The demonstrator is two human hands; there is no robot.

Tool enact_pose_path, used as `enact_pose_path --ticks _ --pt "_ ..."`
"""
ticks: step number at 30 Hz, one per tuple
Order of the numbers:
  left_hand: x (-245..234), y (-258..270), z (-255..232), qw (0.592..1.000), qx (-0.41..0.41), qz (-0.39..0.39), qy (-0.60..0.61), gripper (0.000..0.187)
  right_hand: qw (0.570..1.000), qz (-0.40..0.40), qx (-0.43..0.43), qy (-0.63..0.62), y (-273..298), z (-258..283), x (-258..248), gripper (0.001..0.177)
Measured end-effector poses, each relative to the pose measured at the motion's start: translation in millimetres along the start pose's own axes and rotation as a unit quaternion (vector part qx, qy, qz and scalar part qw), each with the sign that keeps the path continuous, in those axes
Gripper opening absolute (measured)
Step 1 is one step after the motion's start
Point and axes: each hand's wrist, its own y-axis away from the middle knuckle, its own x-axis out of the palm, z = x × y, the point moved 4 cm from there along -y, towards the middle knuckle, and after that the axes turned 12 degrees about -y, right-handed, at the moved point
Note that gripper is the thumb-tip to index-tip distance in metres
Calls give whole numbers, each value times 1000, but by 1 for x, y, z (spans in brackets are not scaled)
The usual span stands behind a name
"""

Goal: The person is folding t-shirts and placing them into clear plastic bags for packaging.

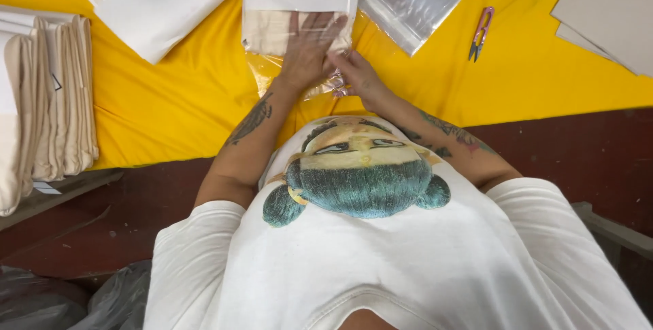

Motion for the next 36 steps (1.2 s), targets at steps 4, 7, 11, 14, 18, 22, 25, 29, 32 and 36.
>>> enact_pose_path --ticks 4,7,11,14,18,22,25,29,32,36 --pt "12 1 -9 989 59 -138 14 61 993 -12 -116 21 -25 -29 -34 18" --pt "10 -5 -11 990 84 -111 6 65 982 -3 -149 113 -6 -24 -41 24" --pt "30 -18 -12 997 76 -6 -18 68 924 -4 -183 334 -14 -37 -69 29" --pt "5 -18 -26 995 80 53 -4 61 934 -18 -123 335 -10 -40 -73 23" --pt "18 1 -26 984 170 44 -31 51 955 -14 -116 273 -6 -50 -82 27" --pt "25 -2 -35 991 132 14 -31 56 935 47 -105 336 -8 -56 -81 33" --pt "16 5 -38 991 118 65 -4 56 898 -2 -140 418 15 -28 -70 47" --pt "-1 39 -12 997 -32 -20 -67 69 705 -72 -533 462 46 28 -54 36" --pt "-12 52 9 988 -141 37 -40 58 585 5 -607 538 10 36 -32 34" --pt "10 78 29 966 -212 -115 -97 50 497 14 -546 674 -9 10 -19 37"
